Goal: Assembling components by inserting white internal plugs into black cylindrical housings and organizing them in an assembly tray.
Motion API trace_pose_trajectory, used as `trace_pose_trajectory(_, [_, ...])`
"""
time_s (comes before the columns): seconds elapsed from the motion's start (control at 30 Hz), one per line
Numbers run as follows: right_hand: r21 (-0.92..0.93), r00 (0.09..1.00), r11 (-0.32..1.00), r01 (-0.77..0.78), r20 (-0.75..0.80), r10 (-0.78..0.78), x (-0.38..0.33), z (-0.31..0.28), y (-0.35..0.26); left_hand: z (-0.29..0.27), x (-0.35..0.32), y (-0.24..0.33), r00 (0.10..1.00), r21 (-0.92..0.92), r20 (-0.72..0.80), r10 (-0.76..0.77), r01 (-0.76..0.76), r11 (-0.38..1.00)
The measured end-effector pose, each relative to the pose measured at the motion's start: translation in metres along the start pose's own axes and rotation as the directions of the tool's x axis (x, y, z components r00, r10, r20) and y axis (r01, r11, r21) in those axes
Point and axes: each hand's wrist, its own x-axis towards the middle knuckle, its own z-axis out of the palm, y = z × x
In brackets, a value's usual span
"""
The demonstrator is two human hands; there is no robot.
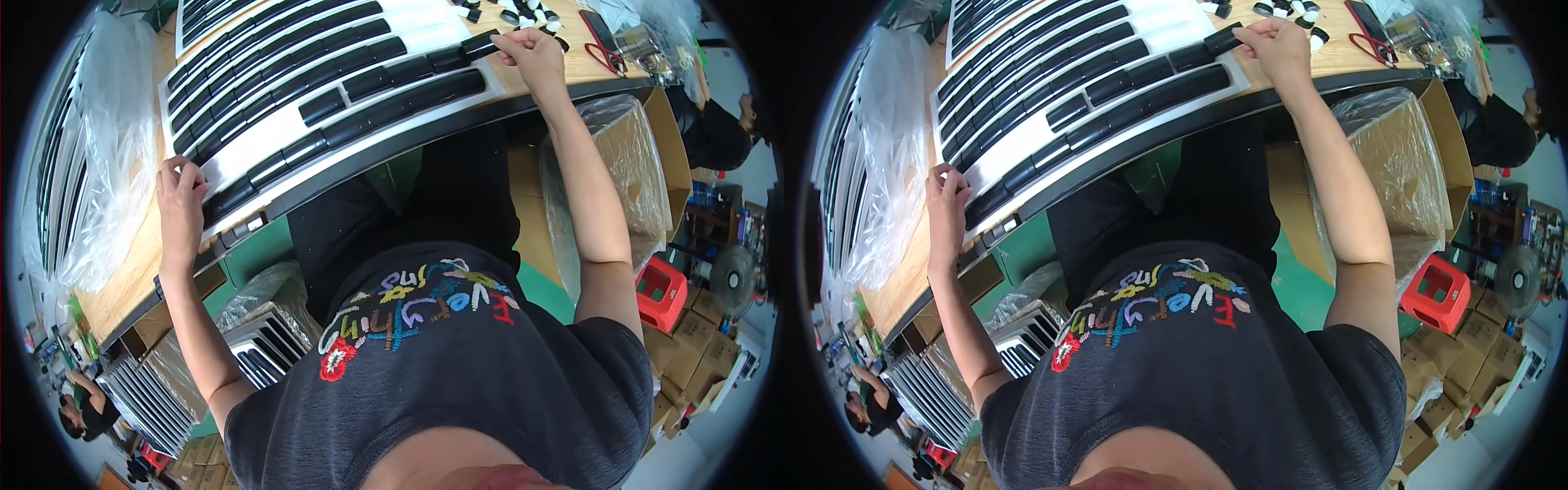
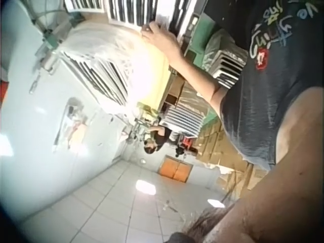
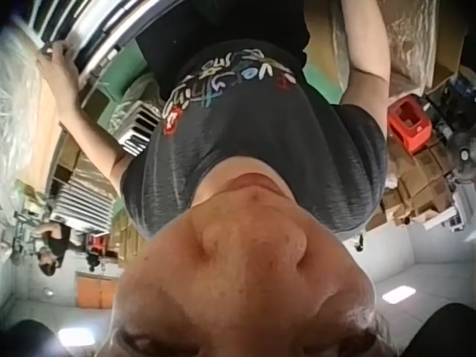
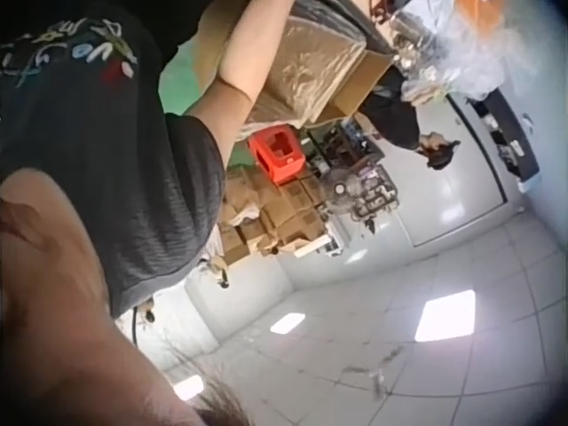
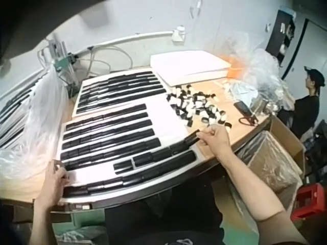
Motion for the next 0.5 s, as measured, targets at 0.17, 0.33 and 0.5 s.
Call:
trace_pose_trajectory(0.17, [-0.281,0.994,0.959,0.036,-0.085,-0.062,-0.017,0.020,-0.009,0.003,0.003,0.024,0.982,-0.325,-0.185,-0.037,-0.026,0.945])
trace_pose_trajectory(0.33, [-0.504,0.909,0.779,0.373,0.028,-0.417,-0.031,0.038,0.003,0.039,0.038,0.137,0.951,-0.953,-0.130,-0.281,-0.042,0.300])
trace_pose_trajectory(0.5, [-0.076,0.946,0.944,0.321,0.071,-0.316,-0.087,0.042,-0.071,0.070,0.074,0.219,0.968,-0.971,0.147,-0.204,0.102,-0.215])
